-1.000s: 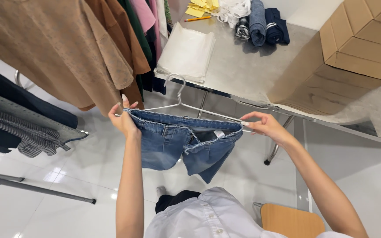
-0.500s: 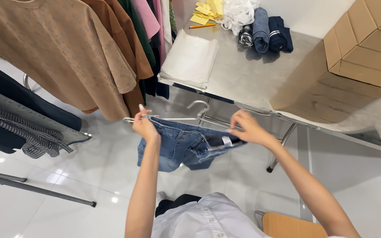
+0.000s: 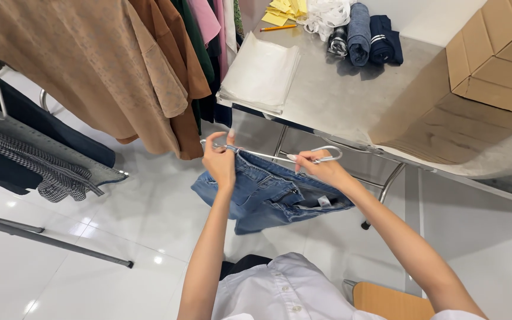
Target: The person folds a pair of denim shorts and places them into a clear plastic bag. They then remove the shorts from the bag, unfold them, and hang them on a hanger before placing the hanger on a clothing rack.
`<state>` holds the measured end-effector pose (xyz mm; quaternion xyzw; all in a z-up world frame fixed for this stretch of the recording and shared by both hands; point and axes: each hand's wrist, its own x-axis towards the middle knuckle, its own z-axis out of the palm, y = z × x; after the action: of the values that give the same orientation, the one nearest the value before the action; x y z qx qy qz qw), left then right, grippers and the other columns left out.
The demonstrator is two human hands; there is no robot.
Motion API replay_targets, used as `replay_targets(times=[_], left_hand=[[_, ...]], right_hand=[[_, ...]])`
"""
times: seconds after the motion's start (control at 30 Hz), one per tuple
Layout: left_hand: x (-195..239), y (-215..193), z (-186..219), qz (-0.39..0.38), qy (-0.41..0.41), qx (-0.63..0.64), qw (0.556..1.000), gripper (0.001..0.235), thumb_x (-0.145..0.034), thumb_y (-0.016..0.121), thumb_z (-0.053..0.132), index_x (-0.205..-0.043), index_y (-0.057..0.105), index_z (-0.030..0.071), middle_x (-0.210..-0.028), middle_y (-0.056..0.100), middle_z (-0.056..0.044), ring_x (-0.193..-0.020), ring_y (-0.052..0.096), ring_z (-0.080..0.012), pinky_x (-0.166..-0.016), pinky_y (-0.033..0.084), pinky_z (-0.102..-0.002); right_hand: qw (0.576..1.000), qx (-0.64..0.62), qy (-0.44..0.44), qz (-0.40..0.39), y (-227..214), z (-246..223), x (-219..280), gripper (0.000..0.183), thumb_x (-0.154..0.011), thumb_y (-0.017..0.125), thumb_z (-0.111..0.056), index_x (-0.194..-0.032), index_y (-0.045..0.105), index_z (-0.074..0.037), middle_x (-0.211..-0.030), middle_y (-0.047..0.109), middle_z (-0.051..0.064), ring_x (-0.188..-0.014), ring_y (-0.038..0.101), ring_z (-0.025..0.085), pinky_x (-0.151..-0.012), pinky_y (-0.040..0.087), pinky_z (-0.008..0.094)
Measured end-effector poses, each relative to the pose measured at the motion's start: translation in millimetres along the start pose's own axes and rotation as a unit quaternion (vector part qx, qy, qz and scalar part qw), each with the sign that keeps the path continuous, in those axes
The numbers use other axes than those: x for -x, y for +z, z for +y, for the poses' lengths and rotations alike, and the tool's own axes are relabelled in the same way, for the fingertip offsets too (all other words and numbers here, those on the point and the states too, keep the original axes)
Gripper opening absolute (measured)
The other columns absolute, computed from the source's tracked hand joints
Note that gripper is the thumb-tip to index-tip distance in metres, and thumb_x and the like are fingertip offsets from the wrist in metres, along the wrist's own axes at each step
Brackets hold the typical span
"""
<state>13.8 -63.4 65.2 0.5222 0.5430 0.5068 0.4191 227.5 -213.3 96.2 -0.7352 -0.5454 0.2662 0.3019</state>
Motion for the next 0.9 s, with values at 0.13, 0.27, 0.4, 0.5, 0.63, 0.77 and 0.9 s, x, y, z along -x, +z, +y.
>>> replay_targets(times=[0.13,0.27,0.4,0.5,0.63,0.77,0.9], left_hand=[[-12,-3,-18,0.033,0.001,-0.058,0.998,0.052,-0.078,0.086,0.055,-0.115,0.059,0.032,-0.062,0.068,0.007,-0.070,0.071,-0.0181,-0.079,0.054,-0.036],[-11,1,-23,0.110,0.101,-0.027,0.988,0.051,-0.072,0.094,0.044,-0.113,0.069,0.027,-0.118,0.049,0.005,-0.106,0.060,-0.0203,-0.079,0.061,-0.035],[-8,11,-26,0.059,0.093,0.065,0.992,0.042,-0.079,0.092,0.031,-0.114,0.074,0.018,-0.117,0.069,-0.001,-0.103,0.072,-0.0223,-0.082,0.063,-0.033],[-12,13,-25,0.050,0.092,0.084,0.991,0.037,-0.076,0.093,0.024,-0.109,0.077,0.017,-0.106,0.072,-0.002,-0.092,0.074,-0.0182,-0.077,0.063,-0.025],[-21,17,-33,0.069,0.100,0.090,0.989,0.031,-0.072,0.096,0.024,-0.098,0.080,0.017,-0.091,0.073,0.001,-0.075,0.072,-0.0108,-0.071,0.061,-0.017],[-20,18,-26,0.094,0.117,0.037,0.988,0.018,-0.076,0.093,0.033,-0.087,0.080,0.026,-0.082,0.073,0.008,-0.063,0.067,-0.0055,-0.061,0.056,-0.017],[-35,18,-43,0.120,0.133,-0.003,0.984,0.018,-0.079,0.091,0.040,-0.079,0.079,0.028,-0.075,0.073,0.008,-0.055,0.058,-0.0052,-0.054,0.047,-0.018]], right_hand=[[1.000,0.006,0.017,-0.016,-14,-16,14,0.036,-0.101,0.059,-0.040,-0.075,0.074,-0.019,-0.045,0.050,0.003,-0.053,0.046,0.017,-0.062,0.045,0.027],[1.000,0.008,0.016,-0.017,-21,-26,23,0.034,-0.102,0.058,-0.034,-0.076,0.073,-0.017,-0.046,0.051,0.007,-0.052,0.046,0.019,-0.062,0.047,0.031],[0.999,-0.015,0.029,-0.031,-26,-29,30,0.038,-0.103,0.055,-0.033,-0.075,0.072,-0.014,-0.046,0.047,0.006,-0.052,0.043,0.018,-0.062,0.045,0.030],[0.998,-0.022,0.033,-0.042,-24,-7,22,0.040,-0.103,0.054,-0.034,-0.075,0.071,-0.011,-0.045,0.045,0.005,-0.052,0.043,0.018,-0.061,0.043,0.031],[0.997,-0.041,0.054,-0.048,-35,-7,23,0.038,-0.102,0.056,-0.034,-0.080,0.075,-0.011,-0.046,0.045,0.004,-0.049,0.039,0.014,-0.053,0.038,0.028],[0.989,-0.112,0.089,-0.044,-49,-13,27,0.031,-0.101,0.059,-0.029,-0.087,0.076,-0.008,-0.049,0.051,0.003,-0.046,0.041,0.010,-0.047,0.034,0.023],[0.962,-0.243,0.106,-0.071,-62,-11,28,0.025,-0.102,0.056,-0.023,-0.097,0.070,-0.004,-0.062,0.057,0.003,-0.049,0.047,0.005,-0.042,0.034,0.016]])
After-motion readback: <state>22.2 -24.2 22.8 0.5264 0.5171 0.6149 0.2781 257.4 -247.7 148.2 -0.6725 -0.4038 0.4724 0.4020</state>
